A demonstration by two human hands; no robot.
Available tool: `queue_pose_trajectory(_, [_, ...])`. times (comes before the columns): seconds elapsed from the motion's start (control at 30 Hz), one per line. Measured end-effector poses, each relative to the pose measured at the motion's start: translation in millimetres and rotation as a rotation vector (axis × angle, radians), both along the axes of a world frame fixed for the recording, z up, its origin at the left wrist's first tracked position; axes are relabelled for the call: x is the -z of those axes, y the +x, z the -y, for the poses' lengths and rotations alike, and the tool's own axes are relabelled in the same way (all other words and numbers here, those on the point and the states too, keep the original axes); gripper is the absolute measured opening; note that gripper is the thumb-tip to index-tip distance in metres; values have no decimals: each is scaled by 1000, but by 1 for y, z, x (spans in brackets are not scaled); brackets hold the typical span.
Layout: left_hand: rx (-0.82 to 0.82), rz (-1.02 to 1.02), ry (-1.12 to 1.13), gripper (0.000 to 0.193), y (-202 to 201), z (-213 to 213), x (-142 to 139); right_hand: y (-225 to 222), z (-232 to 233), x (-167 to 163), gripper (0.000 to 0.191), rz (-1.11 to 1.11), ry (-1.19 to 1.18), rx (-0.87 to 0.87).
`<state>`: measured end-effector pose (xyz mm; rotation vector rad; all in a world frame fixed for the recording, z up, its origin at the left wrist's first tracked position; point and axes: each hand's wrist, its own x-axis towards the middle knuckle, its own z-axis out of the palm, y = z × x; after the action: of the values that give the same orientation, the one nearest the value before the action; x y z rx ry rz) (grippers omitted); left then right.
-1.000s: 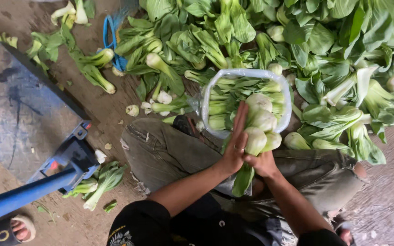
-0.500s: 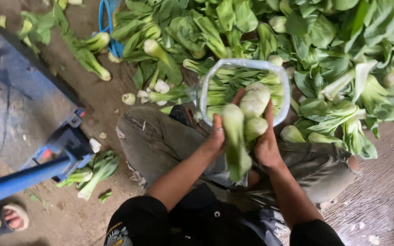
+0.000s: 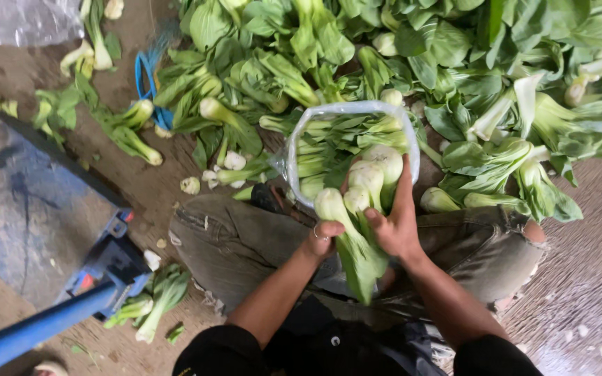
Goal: The person sits on the floor of a produce packing area surrounded by piles of bok choy. They pick up individual heads, strip off damaged outer leaves, and arrange the trimmed heads into a plastic-lined basket, pressing them down to fill it.
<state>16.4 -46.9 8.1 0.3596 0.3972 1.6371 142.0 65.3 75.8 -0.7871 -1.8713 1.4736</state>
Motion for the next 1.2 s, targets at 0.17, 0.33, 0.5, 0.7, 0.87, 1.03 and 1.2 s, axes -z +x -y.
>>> queue_pose_trajectory(0.17, [-15, -34, -65, 113, 9, 7, 21, 0, 2, 12, 125, 139, 38, 2])
queue_pose_trajectory(0.33, [-116, -261, 55, 136, 5, -4, -27, 2, -2, 8, 156, 93, -7, -180])
queue_pose_trajectory(0.5, [-81, -478, 119, 129, -1, -14, -67, -7, 9, 1, 162, -182, -211, -148])
queue_pose_trajectory(0.7, [-58, -512, 128, 132, 7, -19, -75, -4, 6, 49, 145, -292, -304, 51])
queue_pose_trajectory(0.87, [-69, -355, 72, 131, 9, -16, -84, 24, 6, 133, 114, -290, -606, 40])
queue_pose_trajectory(1.03, [-243, -243, 26, 114, 13, -12, -78, 54, 1, 194, 129, -523, -972, -65])
queue_pose_trajectory(1.2, [-432, -987, -239, 87, 41, -17, -75, 59, 6, 187, 132, -547, -996, -98])
